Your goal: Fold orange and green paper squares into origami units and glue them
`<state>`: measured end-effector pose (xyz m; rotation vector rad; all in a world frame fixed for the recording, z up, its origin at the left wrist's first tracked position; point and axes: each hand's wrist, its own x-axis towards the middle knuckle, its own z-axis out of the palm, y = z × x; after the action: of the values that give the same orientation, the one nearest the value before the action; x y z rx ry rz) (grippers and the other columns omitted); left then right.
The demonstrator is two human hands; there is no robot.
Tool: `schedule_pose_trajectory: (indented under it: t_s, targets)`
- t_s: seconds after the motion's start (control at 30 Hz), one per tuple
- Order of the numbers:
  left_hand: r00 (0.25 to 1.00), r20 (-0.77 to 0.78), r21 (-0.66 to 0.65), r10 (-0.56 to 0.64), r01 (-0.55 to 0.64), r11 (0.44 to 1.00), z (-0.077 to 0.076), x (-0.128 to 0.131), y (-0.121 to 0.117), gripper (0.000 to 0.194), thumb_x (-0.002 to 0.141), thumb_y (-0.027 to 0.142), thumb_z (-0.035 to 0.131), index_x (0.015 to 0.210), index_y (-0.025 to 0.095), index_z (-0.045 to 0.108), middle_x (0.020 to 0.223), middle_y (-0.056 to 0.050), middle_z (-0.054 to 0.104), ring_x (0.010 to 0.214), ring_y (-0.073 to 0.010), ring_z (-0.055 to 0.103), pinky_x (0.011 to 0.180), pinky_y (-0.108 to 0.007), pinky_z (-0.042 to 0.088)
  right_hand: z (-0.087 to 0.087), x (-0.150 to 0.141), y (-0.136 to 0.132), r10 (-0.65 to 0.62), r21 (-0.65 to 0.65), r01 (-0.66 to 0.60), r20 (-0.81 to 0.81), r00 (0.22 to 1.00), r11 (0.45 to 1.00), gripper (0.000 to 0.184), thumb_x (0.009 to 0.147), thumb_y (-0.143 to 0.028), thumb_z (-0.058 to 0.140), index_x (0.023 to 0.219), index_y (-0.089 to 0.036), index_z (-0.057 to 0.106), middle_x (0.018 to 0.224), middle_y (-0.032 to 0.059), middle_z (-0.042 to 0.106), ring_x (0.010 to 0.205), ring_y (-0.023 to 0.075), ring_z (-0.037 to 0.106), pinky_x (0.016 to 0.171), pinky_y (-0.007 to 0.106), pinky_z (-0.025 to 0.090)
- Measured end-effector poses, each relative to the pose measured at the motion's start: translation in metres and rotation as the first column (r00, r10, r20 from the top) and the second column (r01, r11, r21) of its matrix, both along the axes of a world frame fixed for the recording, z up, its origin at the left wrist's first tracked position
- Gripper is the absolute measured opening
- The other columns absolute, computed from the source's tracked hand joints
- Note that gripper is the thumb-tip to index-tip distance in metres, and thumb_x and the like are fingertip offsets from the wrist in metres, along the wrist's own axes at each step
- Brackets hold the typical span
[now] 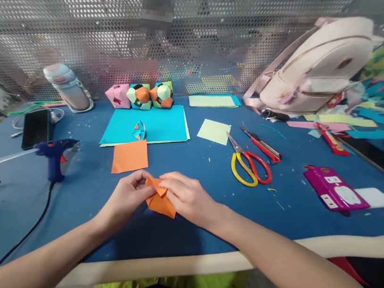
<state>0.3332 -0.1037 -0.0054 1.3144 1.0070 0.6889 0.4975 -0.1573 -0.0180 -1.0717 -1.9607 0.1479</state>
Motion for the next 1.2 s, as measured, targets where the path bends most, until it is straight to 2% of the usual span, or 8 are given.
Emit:
schedule_pose_trajectory:
  t_s: [0.2, 0.3, 0.4, 0.67, 0.73, 0.83, 1.03, 1.2]
  targets:
    - [0.999, -0.028, 0.017, -0.042, 0.043, 0.999, 0.002, -0.002, 0.000, 0.009, 0.067, 0.016, 0.059, 0.074, 0.016, 0.054, 0.059, 0.007, 0.052, 0.050, -0.0059, 0.047, 0.047, -0.016, 0.035, -0.002, 0.000, 0.000, -0.014, 0.051, 0.011, 0.045, 0.999, 0.999, 0.022, 0.089, -0.009, 0.041, 0.097, -0.016, 0.061, 0.101, 0.0115, 0.067, 0.093, 0.0159, 0.065, 0.078, 0.026, 0.056]
    - [0.998, -0.020, 0.044, -0.061, 0.061, 0.997, 0.003, -0.003, 0.000, 0.017, 0.066, 0.013, 0.060, 0.083, 0.017, 0.058, 0.065, 0.007, 0.055, 0.051, -0.0051, 0.049, 0.048, -0.015, 0.036, -0.001, -0.001, 0.000, -0.012, 0.071, 0.009, 0.037, 0.999, 0.997, 0.021, 0.088, -0.008, 0.043, 0.096, -0.015, 0.061, 0.098, 0.0110, 0.067, 0.089, 0.0157, 0.066, 0.076, 0.025, 0.056]
    - [0.995, 0.010, 0.048, -0.098, 0.097, 0.994, 0.004, -0.003, 0.001, 0.025, 0.067, 0.014, 0.063, 0.091, 0.018, 0.062, 0.076, 0.004, 0.062, 0.058, -0.0065, 0.055, 0.052, -0.016, 0.041, 0.001, -0.002, 0.000, -0.004, 0.082, 0.001, 0.026, 1.000, 0.997, 0.021, 0.088, -0.007, 0.043, 0.094, -0.015, 0.061, 0.095, 0.0103, 0.067, 0.087, 0.0155, 0.066, 0.076, 0.025, 0.056]
    - [0.983, 0.051, -0.071, -0.174, 0.178, 0.982, 0.014, -0.008, 0.003, 0.031, 0.069, 0.021, 0.067, 0.100, 0.016, 0.066, 0.087, -0.004, 0.071, 0.077, -0.0141, 0.064, 0.069, -0.022, 0.050, 0.002, 0.000, 0.000, -0.008, 0.124, 0.006, 0.018, 1.000, 0.992, 0.022, 0.087, -0.005, 0.043, 0.095, -0.015, 0.061, 0.094, 0.0094, 0.066, 0.086, 0.0143, 0.065, 0.074, 0.023, 0.056]
    - [0.982, 0.014, -0.039, -0.189, 0.189, 0.981, 0.016, -0.009, 0.004, 0.030, 0.073, 0.022, 0.063, 0.101, 0.015, 0.067, 0.090, -0.005, 0.071, 0.080, -0.0151, 0.064, 0.070, -0.023, 0.049, 0.001, 0.001, 0.001, -0.011, 0.135, 0.008, 0.020, 1.000, 0.991, 0.022, 0.087, -0.005, 0.043, 0.095, -0.014, 0.061, 0.094, 0.0096, 0.066, 0.087, 0.0145, 0.065, 0.074, 0.022, 0.055]
    - [0.983, -0.062, 0.076, -0.172, 0.176, 0.981, 0.016, -0.009, 0.004, 0.027, 0.075, 0.022, 0.059, 0.099, 0.015, 0.070, 0.095, -0.006, 0.071, 0.082, -0.0158, 0.062, 0.070, -0.023, 0.049, 0.000, 0.001, 0.000, -0.013, 0.120, 0.009, 0.030, 0.999, 0.993, 0.022, 0.087, -0.006, 0.043, 0.097, -0.015, 0.061, 0.097, 0.0098, 0.066, 0.088, 0.0145, 0.065, 0.075, 0.022, 0.055]
    - [0.980, -0.153, 0.292, -0.125, 0.166, 0.942, 0.009, -0.009, 0.002, 0.036, 0.076, 0.021, 0.056, 0.111, 0.017, 0.065, 0.078, -0.001, 0.069, 0.059, -0.0099, 0.055, 0.055, -0.020, 0.046, -0.002, 0.003, -0.003, -0.045, 0.102, 0.030, 0.143, 0.989, 0.994, 0.023, 0.088, -0.008, 0.042, 0.098, -0.014, 0.061, 0.099, 0.0115, 0.065, 0.087, 0.0168, 0.066, 0.073, 0.025, 0.057]
    - [0.979, -0.157, 0.380, -0.130, 0.181, 0.907, 0.008, -0.010, 0.003, 0.027, 0.079, 0.019, 0.055, 0.101, 0.018, 0.069, 0.099, -0.005, 0.070, 0.079, -0.0139, 0.063, 0.069, -0.023, 0.050, -0.002, 0.004, -0.003, -0.051, 0.099, 0.030, 0.206, 0.977, 0.995, 0.024, 0.090, -0.011, 0.040, 0.103, -0.014, 0.060, 0.099, 0.0117, 0.065, 0.087, 0.0170, 0.066, 0.071, 0.026, 0.057]
